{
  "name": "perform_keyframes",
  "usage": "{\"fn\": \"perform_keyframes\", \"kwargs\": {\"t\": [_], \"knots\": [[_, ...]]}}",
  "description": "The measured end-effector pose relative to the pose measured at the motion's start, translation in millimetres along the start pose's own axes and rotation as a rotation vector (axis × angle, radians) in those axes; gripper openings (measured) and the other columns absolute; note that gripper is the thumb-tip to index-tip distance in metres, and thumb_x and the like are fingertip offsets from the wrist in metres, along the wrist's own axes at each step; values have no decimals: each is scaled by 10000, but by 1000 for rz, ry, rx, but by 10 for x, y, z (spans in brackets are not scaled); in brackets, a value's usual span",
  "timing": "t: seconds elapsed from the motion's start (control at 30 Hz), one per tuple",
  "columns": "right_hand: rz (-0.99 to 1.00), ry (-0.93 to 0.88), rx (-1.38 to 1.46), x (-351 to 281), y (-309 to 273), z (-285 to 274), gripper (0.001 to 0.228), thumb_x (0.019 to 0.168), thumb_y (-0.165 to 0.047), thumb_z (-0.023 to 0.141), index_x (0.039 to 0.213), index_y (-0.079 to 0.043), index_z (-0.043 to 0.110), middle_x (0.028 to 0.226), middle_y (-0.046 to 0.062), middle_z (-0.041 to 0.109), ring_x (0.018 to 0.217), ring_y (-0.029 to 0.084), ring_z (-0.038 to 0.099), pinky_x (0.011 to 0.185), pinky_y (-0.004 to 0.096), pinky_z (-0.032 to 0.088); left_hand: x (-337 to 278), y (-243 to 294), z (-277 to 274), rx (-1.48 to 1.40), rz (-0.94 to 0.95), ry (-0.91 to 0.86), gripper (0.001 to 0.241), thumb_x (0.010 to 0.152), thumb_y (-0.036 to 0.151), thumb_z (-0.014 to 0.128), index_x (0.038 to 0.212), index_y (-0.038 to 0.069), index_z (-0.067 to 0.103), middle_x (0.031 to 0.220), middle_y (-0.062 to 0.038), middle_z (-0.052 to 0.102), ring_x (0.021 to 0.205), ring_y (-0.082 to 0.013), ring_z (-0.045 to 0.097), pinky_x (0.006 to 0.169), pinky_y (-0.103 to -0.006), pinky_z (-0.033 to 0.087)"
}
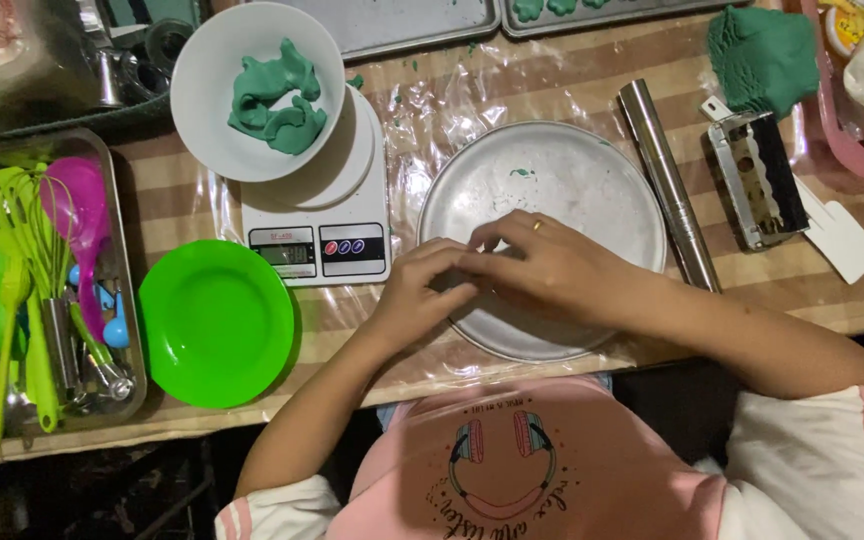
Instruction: Molding green dough into small flower shapes using a manual mold and placing them on a tray
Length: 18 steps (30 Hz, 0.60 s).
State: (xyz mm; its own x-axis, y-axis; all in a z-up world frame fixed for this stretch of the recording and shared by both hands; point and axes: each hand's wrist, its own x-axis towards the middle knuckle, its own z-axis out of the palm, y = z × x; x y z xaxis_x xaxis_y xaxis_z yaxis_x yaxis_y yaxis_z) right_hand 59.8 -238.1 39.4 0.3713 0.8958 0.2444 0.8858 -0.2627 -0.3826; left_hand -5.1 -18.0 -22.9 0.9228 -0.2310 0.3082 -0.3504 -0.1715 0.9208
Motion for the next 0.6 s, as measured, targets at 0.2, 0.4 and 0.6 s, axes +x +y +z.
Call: {"fn": "perform_keyframes", "kwargs": {"t": [0.2, 0.4, 0.6], "knots": [[185, 84, 500, 250, 3, -233, 338, 909, -181, 746, 1226, -83, 679, 1194, 97, 651, 1033, 283, 697, 886, 386, 575, 94, 170, -75, 37, 9, 107, 150, 901, 147, 807, 988, 48, 737, 926, -114, 760, 858, -328, 731, 815, -418, 559], [208, 125, 605, 377, 41, -222, 199, 865, -149, 825, 1028, -65, 748, 1101, 89, 735, 890, 229, 745, 788, 335, 622, 51, 129, -91, 200, 26, 173, 221, 872, 152, 819, 1075, 99, 751, 944, -61, 771, 851, -290, 726, 806, -396, 547], [346, 219, 702, 497, 380, -541, 201, 817, -183, 868, 957, -60, 791, 928, 101, 770, 779, 210, 763, 719, 352, 636, 100, 248, -134, 317, 27, 254, 331, 873, 210, 832, 1160, 107, 704, 922, -16, 764, 806, -216, 717, 770, -363, 539]]}}
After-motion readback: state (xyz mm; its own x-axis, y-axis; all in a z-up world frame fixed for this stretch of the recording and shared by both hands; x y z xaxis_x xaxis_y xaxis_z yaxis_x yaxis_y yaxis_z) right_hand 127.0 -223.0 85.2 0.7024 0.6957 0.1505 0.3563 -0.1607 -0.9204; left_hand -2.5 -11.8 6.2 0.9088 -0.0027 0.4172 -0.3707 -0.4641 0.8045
